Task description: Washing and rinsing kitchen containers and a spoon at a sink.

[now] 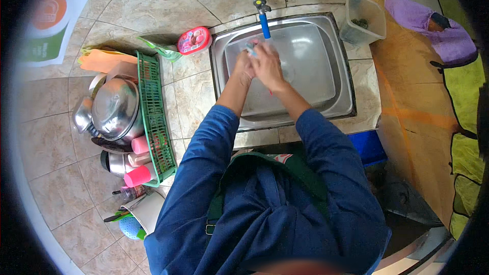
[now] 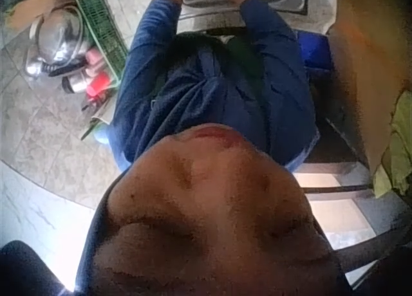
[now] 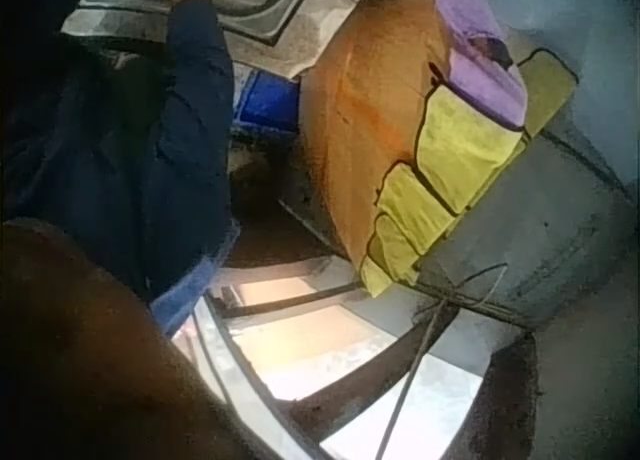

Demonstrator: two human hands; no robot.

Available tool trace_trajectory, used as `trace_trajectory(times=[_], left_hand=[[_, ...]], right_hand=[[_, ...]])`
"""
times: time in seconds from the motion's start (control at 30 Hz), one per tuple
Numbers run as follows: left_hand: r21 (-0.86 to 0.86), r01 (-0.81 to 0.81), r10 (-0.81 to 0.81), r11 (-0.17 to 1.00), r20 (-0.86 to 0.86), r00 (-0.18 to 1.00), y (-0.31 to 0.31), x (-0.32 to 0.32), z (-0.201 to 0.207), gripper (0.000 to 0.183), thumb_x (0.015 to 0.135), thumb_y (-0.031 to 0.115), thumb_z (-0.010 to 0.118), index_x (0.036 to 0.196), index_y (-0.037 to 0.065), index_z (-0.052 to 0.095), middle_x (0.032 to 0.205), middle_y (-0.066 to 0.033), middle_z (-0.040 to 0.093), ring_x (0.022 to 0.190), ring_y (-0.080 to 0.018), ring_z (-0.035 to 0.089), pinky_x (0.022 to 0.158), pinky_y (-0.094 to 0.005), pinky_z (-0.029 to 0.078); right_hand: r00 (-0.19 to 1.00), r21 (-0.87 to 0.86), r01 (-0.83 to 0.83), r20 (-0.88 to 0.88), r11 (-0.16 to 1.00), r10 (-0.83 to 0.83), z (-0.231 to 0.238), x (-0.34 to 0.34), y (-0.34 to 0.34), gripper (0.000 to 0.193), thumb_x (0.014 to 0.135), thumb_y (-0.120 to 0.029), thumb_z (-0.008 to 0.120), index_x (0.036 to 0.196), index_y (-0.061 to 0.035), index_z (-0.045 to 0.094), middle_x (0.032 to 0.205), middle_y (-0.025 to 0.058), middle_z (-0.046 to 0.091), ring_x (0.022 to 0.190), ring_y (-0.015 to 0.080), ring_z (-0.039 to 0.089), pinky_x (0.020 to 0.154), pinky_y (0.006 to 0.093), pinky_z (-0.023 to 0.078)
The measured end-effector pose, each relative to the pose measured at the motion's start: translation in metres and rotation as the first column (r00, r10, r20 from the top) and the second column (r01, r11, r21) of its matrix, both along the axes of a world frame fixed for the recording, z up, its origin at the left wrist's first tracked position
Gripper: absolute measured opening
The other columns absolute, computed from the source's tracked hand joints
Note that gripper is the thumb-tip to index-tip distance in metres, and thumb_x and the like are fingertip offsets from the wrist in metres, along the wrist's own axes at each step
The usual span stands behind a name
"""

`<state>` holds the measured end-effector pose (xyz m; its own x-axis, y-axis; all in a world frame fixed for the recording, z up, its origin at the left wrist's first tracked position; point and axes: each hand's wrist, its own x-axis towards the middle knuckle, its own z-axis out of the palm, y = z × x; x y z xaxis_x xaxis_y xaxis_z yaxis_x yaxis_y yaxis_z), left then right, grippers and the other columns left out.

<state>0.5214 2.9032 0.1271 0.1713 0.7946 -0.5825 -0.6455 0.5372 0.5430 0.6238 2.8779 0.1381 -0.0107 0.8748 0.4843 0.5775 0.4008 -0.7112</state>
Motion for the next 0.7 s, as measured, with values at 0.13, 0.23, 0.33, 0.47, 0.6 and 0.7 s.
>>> trace_trajectory(times=[0.13,0.23,0.33,0.47,0.6,0.7], left_hand=[[-0.013,0.101,-0.102,0.995,-0.08,0.992,-0.001,0.04,0.012,0.038,0.094,0.039,0.033,0.109,0.01,0.051,0.102,-0.0123,0.057,0.097,-0.0291,0.054,0.088,-0.0525,0.04],[-0.047,0.046,-0.054,0.998,-0.198,0.979,0.003,0.009,-0.014,0.052,0.091,0.052,0.03,0.113,0.008,0.048,0.104,-0.0156,0.056,0.098,-0.0339,0.053,0.086,-0.0626,0.036],[0.565,0.247,-0.511,0.787,0.373,0.775,-0.004,-0.031,-0.061,0.06,0.091,0.054,0.025,0.121,0.005,0.042,0.114,-0.0158,0.048,0.111,-0.0329,0.045,0.101,-0.0483,0.031],[-0.046,0.13,-0.109,0.99,0.325,0.94,0.0,0.054,0.018,0.068,0.09,0.055,0.019,0.126,0.0,0.037,0.123,-0.0239,0.045,0.116,-0.0371,0.042,0.102,-0.0499,0.029],[-0.211,-0.113,0.143,0.971,0.131,0.981,0.009,0.018,0.001,0.066,0.089,0.056,0.022,0.119,0.0,0.041,0.118,-0.0196,0.048,0.112,-0.0373,0.044,0.1,-0.0516,0.029],[-0.071,0.088,-0.045,0.994,0.47,0.881,0.021,0.052,-0.01,0.064,0.089,0.056,0.024,0.119,0.001,0.04,0.119,-0.0186,0.047,0.112,-0.0359,0.044,0.096,-0.0537,0.032]], right_hand=[[0.991,-0.192,0.128,-0.004,0.973,-0.132,-0.03,0.042,0.028,0.024,0.076,-0.019,0.06,0.098,-0.0084,0.063,0.095,0.0149,0.056,0.093,0.0332,0.051,0.08,0.0439,0.04],[0.999,-0.087,0.013,-0.042,0.996,-0.017,0.021,0.021,0.008,0.013,0.077,-0.018,0.059,0.082,-0.006,0.06,0.087,0.0187,0.057,0.082,0.0378,0.054,0.071,0.0452,0.042],[0.914,0.001,-0.332,-0.248,0.943,0.322,0.035,-0.008,-0.014,0.019,0.074,-0.019,0.064,0.091,-0.0102,0.063,0.089,0.0119,0.064,0.086,0.0247,0.06,0.076,0.0498,0.041],[0.996,-0.27,0.076,0.058,0.96,-0.062,-0.029,0.046,0.039,0.029,0.085,-0.03,0.051,0.094,-0.0037,0.057,0.079,0.0202,0.06,0.077,0.0363,0.059,0.067,0.0419,0.045],[0.942,-0.252,-0.276,-0.263,0.928,0.209,0.03,0.015,-0.002,0.027,0.084,-0.029,0.054,0.092,-0.0032,0.059,0.079,0.0196,0.061,0.075,0.0368,0.059,0.064,0.0408,0.045],[0.968,-0.234,0.064,-0.223,0.97,-0.118,-0.047,0.055,0.038,0.026,0.08,-0.029,0.056,0.086,-0.0037,0.061,0.076,0.0212,0.059,0.074,0.039,0.057,0.067,0.0463,0.043]])
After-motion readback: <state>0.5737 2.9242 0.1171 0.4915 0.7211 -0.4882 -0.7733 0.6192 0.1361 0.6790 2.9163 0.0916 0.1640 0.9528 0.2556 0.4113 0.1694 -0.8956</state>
